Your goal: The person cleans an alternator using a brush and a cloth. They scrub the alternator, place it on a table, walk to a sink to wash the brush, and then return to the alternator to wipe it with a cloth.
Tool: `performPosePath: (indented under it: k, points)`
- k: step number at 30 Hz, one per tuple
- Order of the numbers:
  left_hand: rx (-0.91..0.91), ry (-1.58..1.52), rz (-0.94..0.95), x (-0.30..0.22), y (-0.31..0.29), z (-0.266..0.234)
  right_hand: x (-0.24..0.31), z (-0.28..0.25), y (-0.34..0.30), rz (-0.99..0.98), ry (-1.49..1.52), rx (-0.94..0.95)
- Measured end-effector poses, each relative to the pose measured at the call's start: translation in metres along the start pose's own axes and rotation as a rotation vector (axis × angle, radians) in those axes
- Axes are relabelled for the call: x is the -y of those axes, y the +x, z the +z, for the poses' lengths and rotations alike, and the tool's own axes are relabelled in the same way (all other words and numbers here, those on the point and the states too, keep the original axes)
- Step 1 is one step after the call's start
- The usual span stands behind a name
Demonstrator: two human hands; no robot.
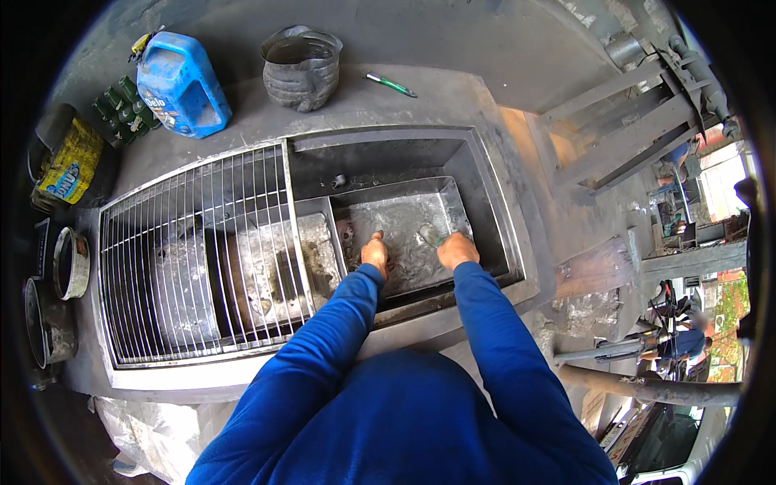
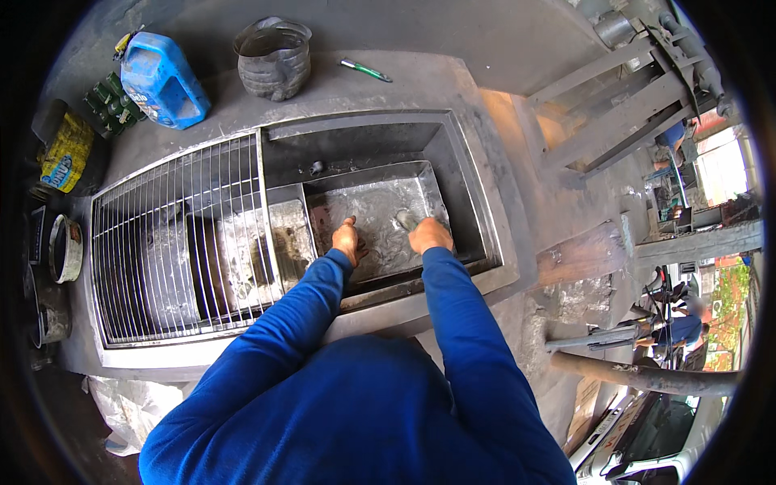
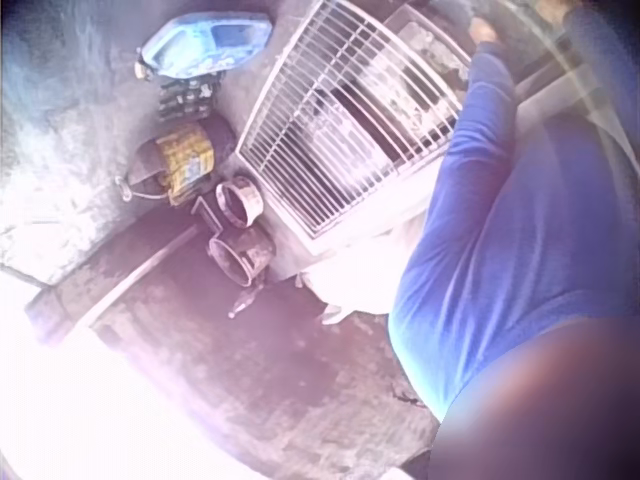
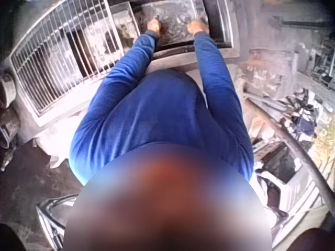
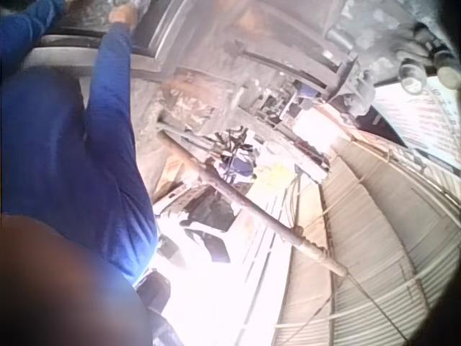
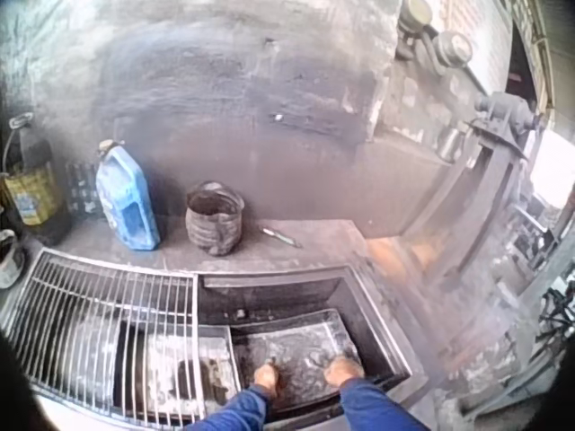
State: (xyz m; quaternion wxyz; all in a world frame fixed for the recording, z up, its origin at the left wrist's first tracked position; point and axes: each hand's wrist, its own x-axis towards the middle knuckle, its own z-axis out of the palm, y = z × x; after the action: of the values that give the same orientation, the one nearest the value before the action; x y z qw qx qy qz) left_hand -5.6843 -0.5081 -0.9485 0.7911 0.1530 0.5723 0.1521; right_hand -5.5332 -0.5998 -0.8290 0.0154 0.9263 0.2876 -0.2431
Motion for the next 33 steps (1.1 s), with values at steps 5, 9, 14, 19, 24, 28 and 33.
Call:
performPosePath:
  k: [5, 9, 14, 19, 24, 28, 33]
  points:
    - [-0.022, 0.069, 0.081, 0.013, 0.022, -0.004, -0.006, 0.011, 0.004, -0.072, -0.025, 0.056]
    - [0.017, 0.029, 0.049, 0.016, 0.029, -0.005, -0.014, 0.020, 0.008, -0.167, -0.005, 0.172]
    - [0.067, 0.032, 0.001, 0.008, 0.024, -0.006, -0.018, -0.005, 0.011, -0.320, -0.035, 0.108]
    - [0.094, 0.035, 0.022, 0.003, 0.003, -0.003, -0.018, -0.100, 0.015, -0.445, 0.114, 0.006]
    - [0.095, 0.025, 0.009, -0.004, -0.019, 0.004, -0.010, -0.143, 0.007, -0.489, -0.288, -0.073]
    - [0.091, 0.049, 0.016, -0.006, -0.024, 0.005, 0.006, -0.139, 0.007, -0.328, -0.642, -0.182]
    - [0.092, 0.040, 0.067, -0.006, -0.021, 0.005, 0.019, -0.140, 0.005, -0.447, -0.186, -0.022]
